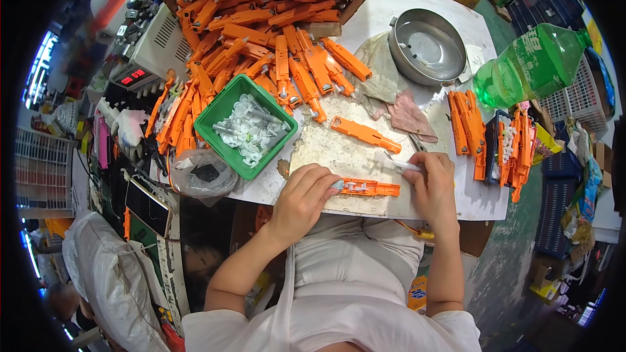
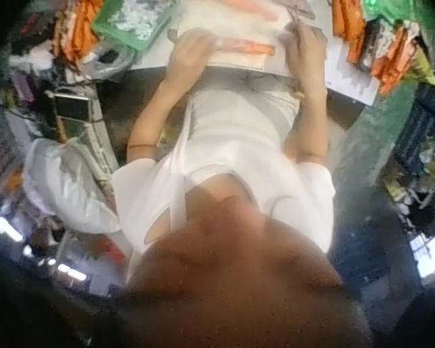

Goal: The person assembles small orange plastic components by inserting white cylindrical pieces into them. They use a screwdriver to adjust or secure parts within the orange casings and place the finished units on the table.

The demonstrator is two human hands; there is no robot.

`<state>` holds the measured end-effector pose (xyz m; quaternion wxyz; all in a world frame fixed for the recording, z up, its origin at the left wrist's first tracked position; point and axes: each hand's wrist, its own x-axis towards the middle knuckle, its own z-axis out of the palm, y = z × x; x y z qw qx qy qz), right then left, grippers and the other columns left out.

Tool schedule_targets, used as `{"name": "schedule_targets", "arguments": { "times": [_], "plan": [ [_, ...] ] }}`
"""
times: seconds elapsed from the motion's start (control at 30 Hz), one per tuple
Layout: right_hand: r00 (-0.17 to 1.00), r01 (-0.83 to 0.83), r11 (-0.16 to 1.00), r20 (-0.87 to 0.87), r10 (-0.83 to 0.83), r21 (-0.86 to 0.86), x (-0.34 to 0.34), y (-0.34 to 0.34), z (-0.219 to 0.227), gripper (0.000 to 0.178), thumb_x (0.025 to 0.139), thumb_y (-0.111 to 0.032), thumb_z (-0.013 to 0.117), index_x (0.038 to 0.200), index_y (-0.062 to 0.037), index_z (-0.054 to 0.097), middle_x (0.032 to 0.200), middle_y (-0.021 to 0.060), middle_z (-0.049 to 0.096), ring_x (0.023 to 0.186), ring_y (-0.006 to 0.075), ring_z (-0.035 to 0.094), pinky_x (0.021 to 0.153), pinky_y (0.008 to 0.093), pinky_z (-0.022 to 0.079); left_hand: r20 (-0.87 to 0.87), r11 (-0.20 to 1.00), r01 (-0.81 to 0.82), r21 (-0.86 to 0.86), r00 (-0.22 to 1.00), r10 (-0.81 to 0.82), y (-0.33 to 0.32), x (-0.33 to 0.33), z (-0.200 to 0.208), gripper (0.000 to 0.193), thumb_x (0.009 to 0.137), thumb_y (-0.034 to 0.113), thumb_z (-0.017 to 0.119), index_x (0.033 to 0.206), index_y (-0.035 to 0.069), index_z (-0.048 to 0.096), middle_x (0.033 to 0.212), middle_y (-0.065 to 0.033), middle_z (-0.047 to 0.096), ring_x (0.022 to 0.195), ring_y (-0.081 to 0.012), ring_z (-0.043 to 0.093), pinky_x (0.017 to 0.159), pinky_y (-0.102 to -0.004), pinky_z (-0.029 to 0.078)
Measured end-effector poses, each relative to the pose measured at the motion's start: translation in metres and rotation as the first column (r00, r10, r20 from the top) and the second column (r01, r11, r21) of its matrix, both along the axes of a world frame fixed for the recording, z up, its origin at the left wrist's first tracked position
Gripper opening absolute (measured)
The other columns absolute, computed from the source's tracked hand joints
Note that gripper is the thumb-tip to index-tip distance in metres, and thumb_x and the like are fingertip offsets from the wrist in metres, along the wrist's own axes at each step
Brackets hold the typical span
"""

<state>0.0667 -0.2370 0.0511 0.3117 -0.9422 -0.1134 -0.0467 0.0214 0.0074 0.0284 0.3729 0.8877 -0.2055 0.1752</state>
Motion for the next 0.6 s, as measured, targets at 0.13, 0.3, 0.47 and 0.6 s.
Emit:
{"name": "schedule_targets", "arguments": {
  "times": [0.13,0.3,0.47,0.6],
  "plan": [
    [0.983,0.140,0.944,-0.156,-0.096,0.299,-0.005,0.001,0.000,0.018,0.078,-0.010,0.069,0.092,-0.0012,0.062,0.085,0.0102,0.060,0.083,0.0238,0.056,0.074,0.0332,0.044,0.002,1.000,0.008,0.001,1.000,-0.008,0.002,0.001,-0.001,0.027,0.073,0.001,0.069,0.098,-0.002,0.062,0.095,-0.0115,0.058,0.091,-0.0298,0.056,0.081,-0.0390,0.046],
    [0.936,0.117,0.888,-0.348,0.050,0.444,-0.018,-0.013,0.008,0.018,0.079,-0.013,0.070,0.092,-0.0011,0.065,0.083,0.0105,0.061,0.078,0.0205,0.055,0.072,0.0302,0.044,0.126,0.986,-0.053,0.156,0.991,0.033,-0.004,-0.006,0.001,0.034,0.074,0.010,0.071,0.106,0.005,0.063,0.107,-0.0089,0.059,0.103,-0.0289,0.054,0.091,-0.0432,0.042],
    [0.923,0.129,0.946,-0.385,-0.004,0.299,-0.026,-0.016,0.015,0.018,0.080,-0.015,0.070,0.091,-0.0013,0.067,0.082,0.0104,0.061,0.079,0.0209,0.055,0.072,0.0312,0.044,0.132,0.929,-0.061,0.366,0.991,0.013,-0.021,-0.027,-0.007,0.047,0.075,0.026,0.072,0.120,0.016,0.061,0.121,-0.0013,0.053,0.119,-0.0244,0.041,0.102,-0.0465,0.031],
    [0.952,0.091,0.963,-0.305,-0.010,0.253,-0.027,-0.010,0.012,0.017,0.081,-0.016,0.069,0.091,-0.0019,0.067,0.082,0.0104,0.061,0.079,0.0229,0.054,0.073,0.0327,0.042,0.138,0.914,-0.076,0.397,0.990,0.022,-0.024,-0.027,-0.012,0.051,0.078,0.033,0.069,0.125,0.017,0.058,0.124,-0.0013,0.050,0.122,-0.0227,0.038,0.103,-0.0474,0.029]
  ]
}}
